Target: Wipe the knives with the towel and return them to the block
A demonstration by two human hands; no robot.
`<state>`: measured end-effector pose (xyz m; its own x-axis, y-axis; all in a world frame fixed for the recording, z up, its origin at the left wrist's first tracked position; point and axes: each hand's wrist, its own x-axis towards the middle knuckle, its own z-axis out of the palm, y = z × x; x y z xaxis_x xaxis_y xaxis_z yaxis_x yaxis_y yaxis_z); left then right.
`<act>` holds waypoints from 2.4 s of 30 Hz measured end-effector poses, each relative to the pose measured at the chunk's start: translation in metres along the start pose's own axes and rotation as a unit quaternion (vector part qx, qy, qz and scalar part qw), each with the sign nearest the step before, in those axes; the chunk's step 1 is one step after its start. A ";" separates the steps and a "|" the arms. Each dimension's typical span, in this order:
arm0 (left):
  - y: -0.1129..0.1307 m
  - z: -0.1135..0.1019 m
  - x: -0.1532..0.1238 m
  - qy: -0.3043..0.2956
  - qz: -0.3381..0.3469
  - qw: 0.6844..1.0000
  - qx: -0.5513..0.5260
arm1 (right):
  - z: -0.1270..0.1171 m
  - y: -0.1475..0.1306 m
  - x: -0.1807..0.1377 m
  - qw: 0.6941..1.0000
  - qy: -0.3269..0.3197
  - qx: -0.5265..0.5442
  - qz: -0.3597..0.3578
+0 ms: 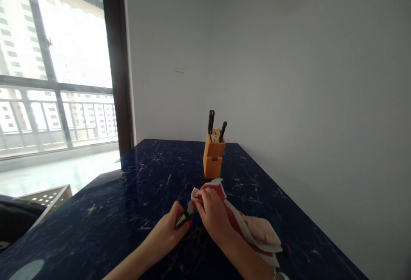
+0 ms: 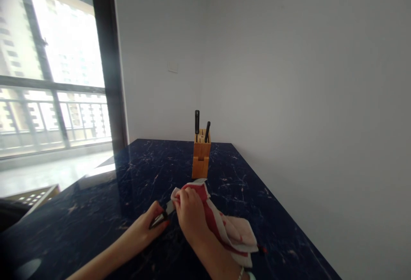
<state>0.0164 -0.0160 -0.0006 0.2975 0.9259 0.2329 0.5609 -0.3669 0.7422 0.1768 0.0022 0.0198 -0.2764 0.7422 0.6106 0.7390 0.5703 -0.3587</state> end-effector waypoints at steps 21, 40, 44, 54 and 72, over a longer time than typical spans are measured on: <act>0.001 0.001 0.002 0.001 0.014 1.000 0.000 | 0.007 -0.004 -0.002 1.000 -0.020 0.004 -0.014; -0.005 0.003 0.002 -0.002 0.004 1.000 0.029 | 0.010 0.003 -0.003 0.999 -0.032 0.020 -0.001; -0.002 0.002 0.002 -0.003 0.014 1.000 0.010 | 0.011 0.001 -0.004 0.998 -0.043 0.033 -0.018; -0.003 0.001 0.002 -0.008 0.005 1.000 0.016 | 0.011 0.003 -0.005 0.999 -0.041 0.010 -0.001; -0.002 0.002 0.000 -0.006 0.000 0.998 0.054 | 0.012 0.011 0.000 0.996 -0.032 0.079 0.024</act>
<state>0.0169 -0.0152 -0.0034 0.3058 0.9252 0.2247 0.6416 -0.3746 0.6694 0.1775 0.0130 0.0074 -0.2868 0.7877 0.5453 0.6470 0.5790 -0.4961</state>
